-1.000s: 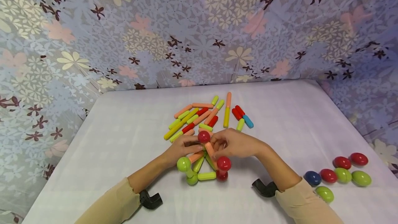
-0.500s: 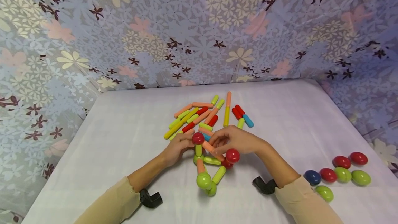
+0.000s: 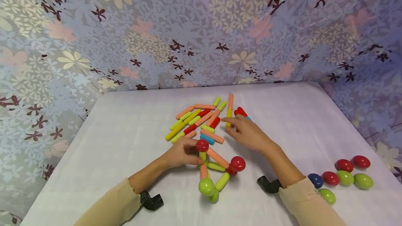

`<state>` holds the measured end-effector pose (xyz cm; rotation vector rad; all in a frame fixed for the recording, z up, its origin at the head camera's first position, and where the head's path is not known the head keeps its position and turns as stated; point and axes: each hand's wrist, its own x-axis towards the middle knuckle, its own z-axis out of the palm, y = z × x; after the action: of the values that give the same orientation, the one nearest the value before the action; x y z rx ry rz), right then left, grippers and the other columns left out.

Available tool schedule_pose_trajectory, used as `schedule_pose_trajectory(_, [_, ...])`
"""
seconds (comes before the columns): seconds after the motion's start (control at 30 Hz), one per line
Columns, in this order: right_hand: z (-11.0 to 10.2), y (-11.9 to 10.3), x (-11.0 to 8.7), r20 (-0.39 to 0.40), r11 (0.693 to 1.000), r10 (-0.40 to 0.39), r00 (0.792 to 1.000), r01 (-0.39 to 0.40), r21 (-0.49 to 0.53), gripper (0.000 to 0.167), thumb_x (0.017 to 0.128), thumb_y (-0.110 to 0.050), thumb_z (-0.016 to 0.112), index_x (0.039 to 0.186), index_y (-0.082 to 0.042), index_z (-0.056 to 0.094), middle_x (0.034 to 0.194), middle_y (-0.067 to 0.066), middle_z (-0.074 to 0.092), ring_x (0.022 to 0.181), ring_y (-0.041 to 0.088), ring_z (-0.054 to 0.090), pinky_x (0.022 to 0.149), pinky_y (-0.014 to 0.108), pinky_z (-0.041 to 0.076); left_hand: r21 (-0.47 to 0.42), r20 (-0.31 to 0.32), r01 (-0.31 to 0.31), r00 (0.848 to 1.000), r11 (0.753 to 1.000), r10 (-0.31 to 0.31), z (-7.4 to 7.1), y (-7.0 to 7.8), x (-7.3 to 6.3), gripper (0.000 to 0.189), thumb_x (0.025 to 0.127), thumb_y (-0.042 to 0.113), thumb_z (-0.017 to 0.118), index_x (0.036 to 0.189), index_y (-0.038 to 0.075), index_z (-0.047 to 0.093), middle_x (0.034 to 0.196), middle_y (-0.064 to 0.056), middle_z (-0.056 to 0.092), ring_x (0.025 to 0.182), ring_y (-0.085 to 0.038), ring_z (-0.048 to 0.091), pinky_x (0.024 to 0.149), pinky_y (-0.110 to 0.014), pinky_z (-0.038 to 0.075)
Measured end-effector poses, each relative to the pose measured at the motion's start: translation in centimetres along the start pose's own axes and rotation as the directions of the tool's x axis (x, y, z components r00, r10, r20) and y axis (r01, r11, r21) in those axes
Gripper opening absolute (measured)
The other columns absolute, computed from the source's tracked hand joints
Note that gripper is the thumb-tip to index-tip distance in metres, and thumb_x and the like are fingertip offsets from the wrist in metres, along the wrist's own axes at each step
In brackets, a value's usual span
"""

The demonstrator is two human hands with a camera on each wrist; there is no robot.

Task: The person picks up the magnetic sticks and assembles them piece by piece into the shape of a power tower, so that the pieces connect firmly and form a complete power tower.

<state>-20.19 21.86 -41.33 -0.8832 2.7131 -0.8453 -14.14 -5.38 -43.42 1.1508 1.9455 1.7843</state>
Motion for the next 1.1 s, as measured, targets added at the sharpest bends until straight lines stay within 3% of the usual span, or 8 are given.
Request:
schedule_pose_trajectory(0.1, [-0.1, 0.5, -0.2, 0.017, 0.967, 0.046, 0.999, -0.041, -0.251, 0.050, 0.093, -0.036, 0.063, 0.140, -0.022, 0.052, 0.119, 0.011, 0.052, 0.104, 0.030, 0.048, 0.081, 0.049, 0.047, 0.037, 0.046, 0.020, 0.999, 0.999, -0.022, -0.1, -1.2, 0.0, 0.029, 0.078, -0.008, 0.071, 0.107, -0.005, 0.066, 0.097, -0.017, 0.068, 0.091, -0.013, 0.063, 0.087, -0.041, 0.051])
schedule_pose_trajectory(0.2, [-0.2, 0.8, -0.3, 0.008, 0.948, 0.062, 0.998, -0.057, -0.313, 0.044, 0.093, -0.036, 0.063, 0.133, -0.016, 0.058, 0.124, 0.012, 0.054, 0.111, 0.034, 0.049, 0.090, 0.055, 0.044, 0.092, 0.077, 0.033, 0.996, 0.995, -0.040, -0.2, -1.7, 0.0, 0.025, 0.079, -0.003, 0.073, 0.104, 0.000, 0.067, 0.095, -0.007, 0.068, 0.091, -0.011, 0.062, 0.089, -0.035, 0.050])
schedule_pose_trajectory(0.33, [-0.6, 0.7, -0.3, -0.066, 0.948, 0.100, 0.993, -0.115, -0.296, 0.022, 0.090, -0.028, 0.068, 0.106, -0.012, 0.067, 0.094, 0.003, 0.062, 0.086, 0.025, 0.056, 0.075, 0.044, 0.050, 0.128, 0.095, 0.060, 0.993, 0.990, -0.073, -0.6, -1.7, -0.1, 0.025, 0.080, 0.003, 0.074, 0.104, 0.005, 0.068, 0.097, 0.001, 0.068, 0.092, -0.013, 0.063, 0.089, -0.033, 0.049])
schedule_pose_trajectory(0.43, [-0.8, 0.8, -0.4, -0.073, 0.939, 0.136, 0.988, -0.152, -0.307, 0.014, 0.086, -0.020, 0.072, 0.092, -0.011, 0.063, 0.075, 0.000, 0.055, 0.067, 0.020, 0.050, 0.058, 0.035, 0.043, 0.136, 0.060, 0.101, 0.992, 0.986, -0.110, -1.1, -1.5, -0.3, 0.026, 0.080, 0.002, 0.074, 0.105, 0.005, 0.068, 0.098, 0.001, 0.068, 0.091, -0.016, 0.065, 0.086, -0.034, 0.051])
schedule_pose_trajectory(0.53, [-1.1, 0.9, -0.4, -0.045, 0.930, 0.183, 0.982, -0.188, -0.316, 0.025, 0.083, -0.019, 0.073, 0.101, -0.008, 0.060, 0.072, 0.001, 0.052, 0.062, 0.020, 0.048, 0.052, 0.031, 0.039, 0.172, -0.027, 0.142, 0.990, 0.975, -0.139, -1.7, -1.4, -0.6, 0.027, 0.078, 0.000, 0.074, 0.104, 0.006, 0.068, 0.096, 0.001, 0.068, 0.089, -0.017, 0.065, 0.083, -0.034, 0.053])
schedule_pose_trajectory(0.67, [-1.2, 1.1, -0.4, 0.021, 0.922, 0.254, 0.967, -0.236, -0.307, 0.057, 0.081, -0.024, 0.072, 0.131, -0.006, 0.049, 0.086, 0.007, 0.059, 0.069, 0.023, 0.053, 0.053, 0.034, 0.043, 0.248, -0.091, 0.180, 0.983, 0.952, -0.162, -1.9, -1.1, -1.1, 0.028, 0.078, 0.005, 0.075, 0.105, 0.010, 0.068, 0.096, 0.004, 0.067, 0.086, -0.014, 0.064, 0.079, -0.031, 0.054])
schedule_pose_trajectory(0.87, [-1.2, 1.0, -0.7, 0.077, 0.908, 0.276, 0.958, -0.233, -0.349, 0.069, 0.085, -0.033, 0.067, 0.144, -0.008, 0.040, 0.117, 0.015, 0.061, 0.086, 0.031, 0.058, 0.066, 0.051, 0.050, 0.364, -0.006, 0.188, 0.980, 0.912, -0.200, -1.3, -0.2, -1.0, 0.029, 0.078, 0.017, 0.076, 0.105, 0.014, 0.066, 0.095, 0.010, 0.065, 0.077, -0.009, 0.062, 0.070, -0.025, 0.053])
schedule_pose_trajectory(1.1, [-1.8, 0.9, -0.8, 0.190, 0.932, 0.294, 0.937, -0.236, -0.274, 0.071, 0.089, -0.034, 0.062, 0.150, -0.010, 0.033, 0.117, 0.014, 0.059, 0.076, 0.022, 0.054, 0.059, 0.039, 0.045, 0.458, 0.074, 0.204, 0.961, 0.865, -0.266, -0.7, 0.5, -0.7, 0.022, 0.075, 0.026, 0.078, 0.093, 0.025, 0.065, 0.084, 0.014, 0.059, 0.071, -0.003, 0.057, 0.067, -0.021, 0.051])
